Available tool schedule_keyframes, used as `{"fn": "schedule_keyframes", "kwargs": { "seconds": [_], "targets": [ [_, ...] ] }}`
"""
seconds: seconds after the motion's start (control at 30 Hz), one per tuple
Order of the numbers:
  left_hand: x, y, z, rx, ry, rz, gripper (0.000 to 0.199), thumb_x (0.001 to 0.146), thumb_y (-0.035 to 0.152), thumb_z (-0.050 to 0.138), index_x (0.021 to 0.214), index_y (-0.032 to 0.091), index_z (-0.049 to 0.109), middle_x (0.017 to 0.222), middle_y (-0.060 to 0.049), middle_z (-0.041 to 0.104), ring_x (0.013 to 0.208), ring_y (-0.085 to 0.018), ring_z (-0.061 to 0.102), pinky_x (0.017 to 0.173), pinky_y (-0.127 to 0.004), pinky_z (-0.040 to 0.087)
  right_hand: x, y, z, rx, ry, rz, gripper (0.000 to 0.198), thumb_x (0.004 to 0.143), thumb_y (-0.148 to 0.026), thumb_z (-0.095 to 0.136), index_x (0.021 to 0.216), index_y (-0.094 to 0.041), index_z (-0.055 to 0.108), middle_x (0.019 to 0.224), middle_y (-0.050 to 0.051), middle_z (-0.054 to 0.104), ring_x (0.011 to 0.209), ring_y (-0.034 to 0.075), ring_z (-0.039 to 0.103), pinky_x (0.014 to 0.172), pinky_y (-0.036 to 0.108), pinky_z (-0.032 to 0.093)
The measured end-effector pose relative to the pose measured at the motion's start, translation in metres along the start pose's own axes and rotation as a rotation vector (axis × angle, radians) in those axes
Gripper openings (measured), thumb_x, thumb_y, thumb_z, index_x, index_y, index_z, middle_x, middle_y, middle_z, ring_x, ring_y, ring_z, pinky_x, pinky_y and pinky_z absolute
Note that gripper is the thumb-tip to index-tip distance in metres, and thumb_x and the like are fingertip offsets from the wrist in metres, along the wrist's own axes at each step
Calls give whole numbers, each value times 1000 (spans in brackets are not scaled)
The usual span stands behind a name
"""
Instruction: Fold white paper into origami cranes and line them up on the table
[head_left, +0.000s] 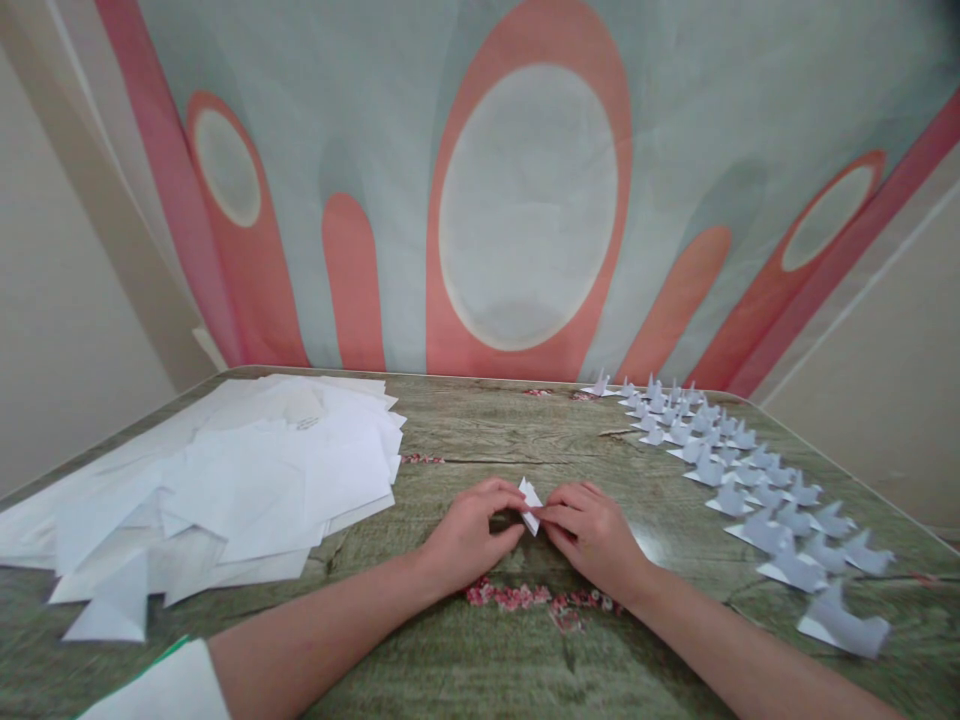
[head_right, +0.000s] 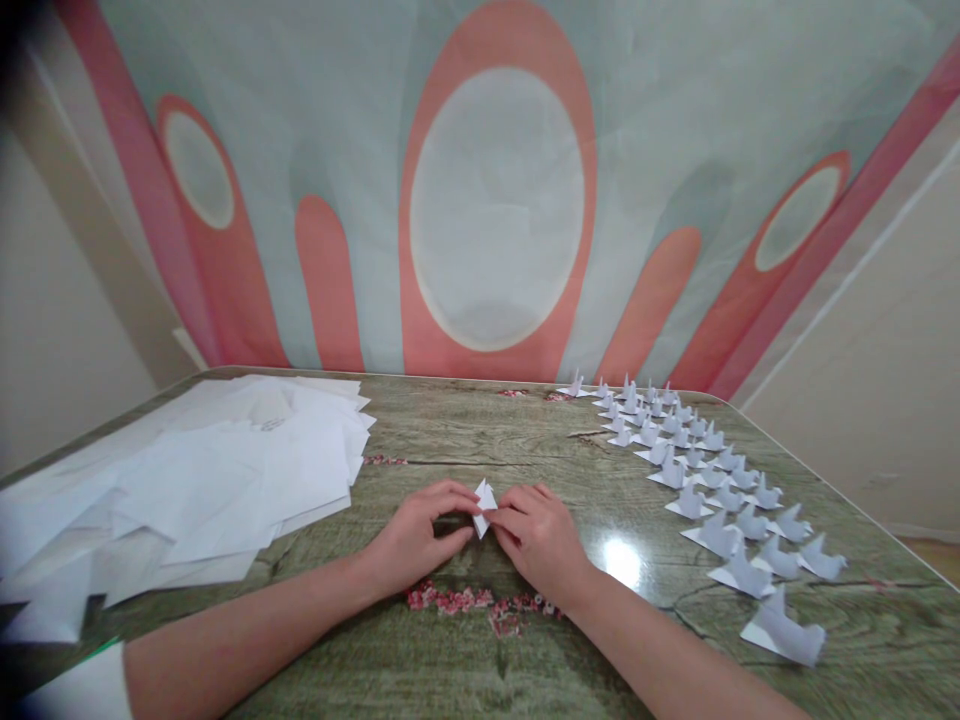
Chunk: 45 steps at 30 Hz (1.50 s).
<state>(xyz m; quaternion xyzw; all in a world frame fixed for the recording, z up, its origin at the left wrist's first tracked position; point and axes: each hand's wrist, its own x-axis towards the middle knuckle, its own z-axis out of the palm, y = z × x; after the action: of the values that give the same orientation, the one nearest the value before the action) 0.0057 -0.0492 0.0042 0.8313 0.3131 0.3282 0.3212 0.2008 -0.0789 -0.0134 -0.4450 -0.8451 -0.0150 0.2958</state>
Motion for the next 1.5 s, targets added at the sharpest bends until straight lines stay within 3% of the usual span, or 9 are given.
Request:
{"fn": "schedule_keyframes", "kwargs": {
  "seconds": [0.2,0.43,0.6,0.73,1.2,1.5],
  "targets": [
    [0,4,-11,439,-173,192,16,84,28,52,89,22,65,89,-5,66,86,-19,56,77,-31,37,0,-5,-2,-47,-52,-41,17,84,-17,51,86,-21,67,75,4,62,71,16,53,66,30,33],
    [-2,7,-10,706,-248,306,18,87,22,44,84,18,61,81,-4,64,76,-17,57,69,-31,36,-1,-10,0,-35,-86,-82,15,85,-21,50,84,-20,65,75,4,59,72,16,51,66,31,33],
    [-1,9,-11,733,-269,311,21,88,24,41,82,19,60,79,-2,64,76,-17,57,68,-31,37,-3,-11,-2,55,-133,-32,12,79,-16,54,85,-21,63,81,3,58,78,18,51,70,32,36],
    [0,11,-14,681,-279,269,29,91,30,37,84,19,63,81,-3,65,78,-16,58,72,-30,39,-2,-10,-4,125,-137,24,22,71,-9,55,87,-22,64,85,3,57,82,18,51,73,33,38],
    [4,-4,-20,665,-384,423,19,90,24,42,92,20,61,85,-5,65,83,-15,60,77,-26,45,1,-2,-5,48,-142,-85,15,85,-30,54,92,-24,65,88,3,64,86,18,53,76,35,37],
    [5,-5,-18,563,-337,316,21,91,25,39,92,19,59,88,-4,62,84,-14,57,77,-24,43,2,-2,-7,110,-135,-47,12,84,-24,53,88,-23,65,87,3,63,84,17,54,77,34,37]
  ]
}}
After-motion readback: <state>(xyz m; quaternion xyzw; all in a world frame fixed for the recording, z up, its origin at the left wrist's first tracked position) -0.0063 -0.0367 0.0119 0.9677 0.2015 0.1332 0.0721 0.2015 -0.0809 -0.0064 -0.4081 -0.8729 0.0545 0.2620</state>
